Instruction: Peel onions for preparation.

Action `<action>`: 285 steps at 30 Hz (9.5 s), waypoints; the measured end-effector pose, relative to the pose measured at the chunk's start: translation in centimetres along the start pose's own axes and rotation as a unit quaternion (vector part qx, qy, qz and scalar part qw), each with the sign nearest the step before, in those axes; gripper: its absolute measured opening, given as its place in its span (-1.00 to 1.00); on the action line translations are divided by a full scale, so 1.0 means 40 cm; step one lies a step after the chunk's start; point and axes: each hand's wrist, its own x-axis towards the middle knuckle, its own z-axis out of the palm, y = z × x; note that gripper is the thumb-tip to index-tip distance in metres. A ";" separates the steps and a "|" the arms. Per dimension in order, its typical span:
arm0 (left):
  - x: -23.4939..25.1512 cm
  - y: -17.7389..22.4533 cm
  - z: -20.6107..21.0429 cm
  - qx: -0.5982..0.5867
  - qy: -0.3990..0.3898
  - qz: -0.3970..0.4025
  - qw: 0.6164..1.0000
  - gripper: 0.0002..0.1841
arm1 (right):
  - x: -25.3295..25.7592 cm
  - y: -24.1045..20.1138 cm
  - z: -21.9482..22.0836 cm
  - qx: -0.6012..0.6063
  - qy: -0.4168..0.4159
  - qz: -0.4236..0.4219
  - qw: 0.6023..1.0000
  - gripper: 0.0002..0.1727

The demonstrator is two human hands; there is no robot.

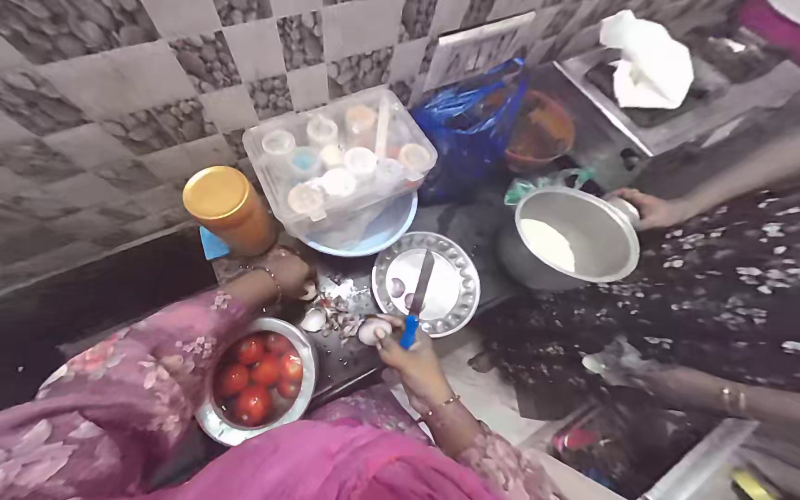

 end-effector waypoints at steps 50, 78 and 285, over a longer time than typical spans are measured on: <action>-0.425 0.254 0.389 -0.722 0.236 0.132 0.637 -0.72 | -0.106 -0.091 0.029 -0.356 -0.337 -0.060 0.870 -0.68; -0.340 0.216 0.416 -0.695 0.310 0.377 0.528 -0.51 | -0.117 -0.086 0.056 -0.320 -0.261 -0.305 0.858 -0.76; -0.390 0.183 0.429 -0.587 0.468 0.082 0.656 -0.39 | -0.012 -0.022 0.173 -0.234 -0.281 0.027 0.930 -0.80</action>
